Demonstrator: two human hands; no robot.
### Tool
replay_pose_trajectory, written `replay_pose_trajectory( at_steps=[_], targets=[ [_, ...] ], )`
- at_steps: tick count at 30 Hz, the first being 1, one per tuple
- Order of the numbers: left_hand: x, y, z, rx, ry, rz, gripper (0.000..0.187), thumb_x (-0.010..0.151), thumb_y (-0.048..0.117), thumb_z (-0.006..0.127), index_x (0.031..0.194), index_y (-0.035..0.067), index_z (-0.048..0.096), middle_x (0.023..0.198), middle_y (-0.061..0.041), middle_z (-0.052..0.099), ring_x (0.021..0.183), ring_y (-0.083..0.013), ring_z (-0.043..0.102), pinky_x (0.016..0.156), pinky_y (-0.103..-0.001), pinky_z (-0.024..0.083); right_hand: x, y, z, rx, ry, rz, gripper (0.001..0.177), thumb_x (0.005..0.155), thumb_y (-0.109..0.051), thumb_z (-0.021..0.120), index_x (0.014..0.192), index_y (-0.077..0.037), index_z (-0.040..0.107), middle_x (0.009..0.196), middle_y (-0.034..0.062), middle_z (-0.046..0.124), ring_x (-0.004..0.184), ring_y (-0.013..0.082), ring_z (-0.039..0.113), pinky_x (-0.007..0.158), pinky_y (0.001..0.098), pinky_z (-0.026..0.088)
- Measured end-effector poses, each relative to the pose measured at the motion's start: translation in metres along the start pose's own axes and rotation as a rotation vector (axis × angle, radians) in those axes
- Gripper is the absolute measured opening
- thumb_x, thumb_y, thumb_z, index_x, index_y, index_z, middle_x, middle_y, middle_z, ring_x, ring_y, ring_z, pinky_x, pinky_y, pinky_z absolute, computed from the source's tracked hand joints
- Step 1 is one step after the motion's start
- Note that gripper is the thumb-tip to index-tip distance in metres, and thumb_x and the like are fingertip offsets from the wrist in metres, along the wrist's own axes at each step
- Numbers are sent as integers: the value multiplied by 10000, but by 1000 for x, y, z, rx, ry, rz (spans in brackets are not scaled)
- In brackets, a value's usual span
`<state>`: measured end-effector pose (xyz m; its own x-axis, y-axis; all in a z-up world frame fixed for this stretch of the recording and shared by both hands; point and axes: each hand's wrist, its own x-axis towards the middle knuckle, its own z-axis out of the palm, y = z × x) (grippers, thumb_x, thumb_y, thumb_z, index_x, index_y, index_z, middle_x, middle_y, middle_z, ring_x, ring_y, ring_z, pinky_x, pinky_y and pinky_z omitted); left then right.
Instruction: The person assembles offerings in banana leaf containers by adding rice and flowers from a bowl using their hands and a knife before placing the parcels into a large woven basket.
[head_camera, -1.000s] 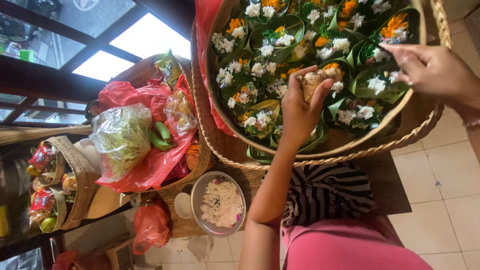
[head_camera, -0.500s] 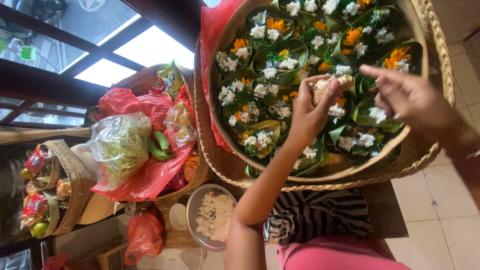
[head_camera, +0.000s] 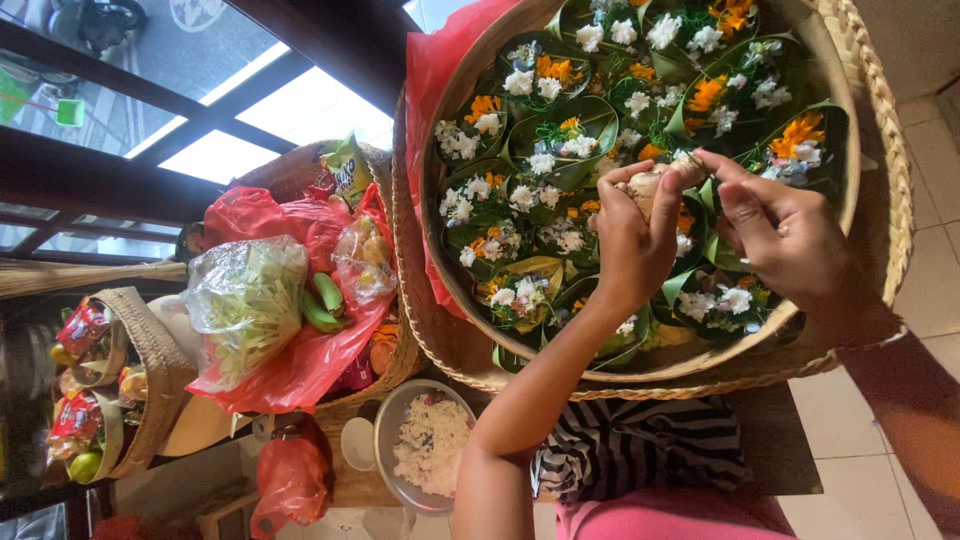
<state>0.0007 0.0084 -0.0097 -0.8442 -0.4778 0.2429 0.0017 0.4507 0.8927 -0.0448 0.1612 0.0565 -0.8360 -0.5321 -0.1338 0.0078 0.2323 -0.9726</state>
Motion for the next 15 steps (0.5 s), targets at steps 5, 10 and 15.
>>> replay_pose_trajectory(
  at_steps=[5,10,15],
  targets=[
    [3,1,4,161,128,162,479,1091,418,573,1318,2,506,1094,-182,657,950,-256,670,854,-385,486,4,5,8,-28,76,-104,499,1106,-355,489,1512,-77,573,662,-53,469,578,35,397,513,228,344],
    [16,1,-18,-244,-121,-123,477,1059,391,579,1265,-28,482,1021,-172,685,838,-178,672,670,-275,539,16,20,-5,-320,94,-405,438,1121,-368,518,1435,-87,637,884,-31,674,599,21,564,525,229,443],
    [32,-14,-33,-485,-196,-198,457,1077,387,568,1267,-19,479,1041,-119,674,872,-106,648,682,-208,550,59,37,-42,-486,104,-47,489,1132,-419,448,1499,-151,629,705,49,614,530,123,527,460,319,433]
  ],
)
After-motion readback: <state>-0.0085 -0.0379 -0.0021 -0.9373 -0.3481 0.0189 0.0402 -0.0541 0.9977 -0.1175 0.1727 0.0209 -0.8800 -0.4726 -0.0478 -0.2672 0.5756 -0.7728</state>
